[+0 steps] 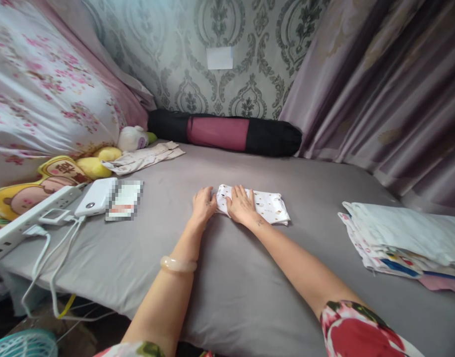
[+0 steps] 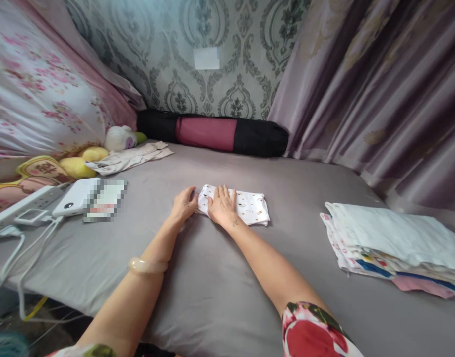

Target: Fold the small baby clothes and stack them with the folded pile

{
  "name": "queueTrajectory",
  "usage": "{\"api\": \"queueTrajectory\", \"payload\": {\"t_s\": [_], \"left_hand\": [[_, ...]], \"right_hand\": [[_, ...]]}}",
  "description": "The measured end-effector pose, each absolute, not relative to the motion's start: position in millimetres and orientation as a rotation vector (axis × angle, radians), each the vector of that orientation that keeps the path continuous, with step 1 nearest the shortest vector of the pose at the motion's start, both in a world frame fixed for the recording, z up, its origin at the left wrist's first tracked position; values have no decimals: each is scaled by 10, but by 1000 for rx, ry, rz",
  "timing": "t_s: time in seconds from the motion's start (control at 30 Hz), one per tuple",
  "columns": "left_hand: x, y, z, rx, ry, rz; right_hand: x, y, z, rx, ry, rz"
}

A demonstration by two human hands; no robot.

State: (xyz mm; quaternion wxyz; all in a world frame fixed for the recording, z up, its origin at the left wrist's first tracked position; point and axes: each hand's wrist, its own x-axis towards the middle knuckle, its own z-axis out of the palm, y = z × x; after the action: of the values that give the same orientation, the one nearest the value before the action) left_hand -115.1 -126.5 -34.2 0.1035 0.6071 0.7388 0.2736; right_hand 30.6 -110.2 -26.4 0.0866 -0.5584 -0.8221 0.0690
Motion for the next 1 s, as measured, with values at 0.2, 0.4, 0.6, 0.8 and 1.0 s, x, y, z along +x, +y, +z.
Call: {"api": "queueTrajectory", "payload": {"t_s": [0.2,0.4,0.6,0.8,1.0], "left_hand": [[-1146,-1254,-364,1785,2184,821],[-1178,-1248,-381,1782,2171,843],[-1187,-1233,-410,1771,2160,910],[-1221,-1221,-397,1664,2106,1051],[-1227,-1231,-375,1595,2114,1113]], "right_hand": [[226,-1076,-202,-1642,-2480,185],[55,-1083,-281,-1645,-2435,224],[58,-1057,-257,-1655,-2467,259],[-79,-1074,-171,-1571,-2494,209],[-157,-1108,-245,-1551,-2559,245]]}}
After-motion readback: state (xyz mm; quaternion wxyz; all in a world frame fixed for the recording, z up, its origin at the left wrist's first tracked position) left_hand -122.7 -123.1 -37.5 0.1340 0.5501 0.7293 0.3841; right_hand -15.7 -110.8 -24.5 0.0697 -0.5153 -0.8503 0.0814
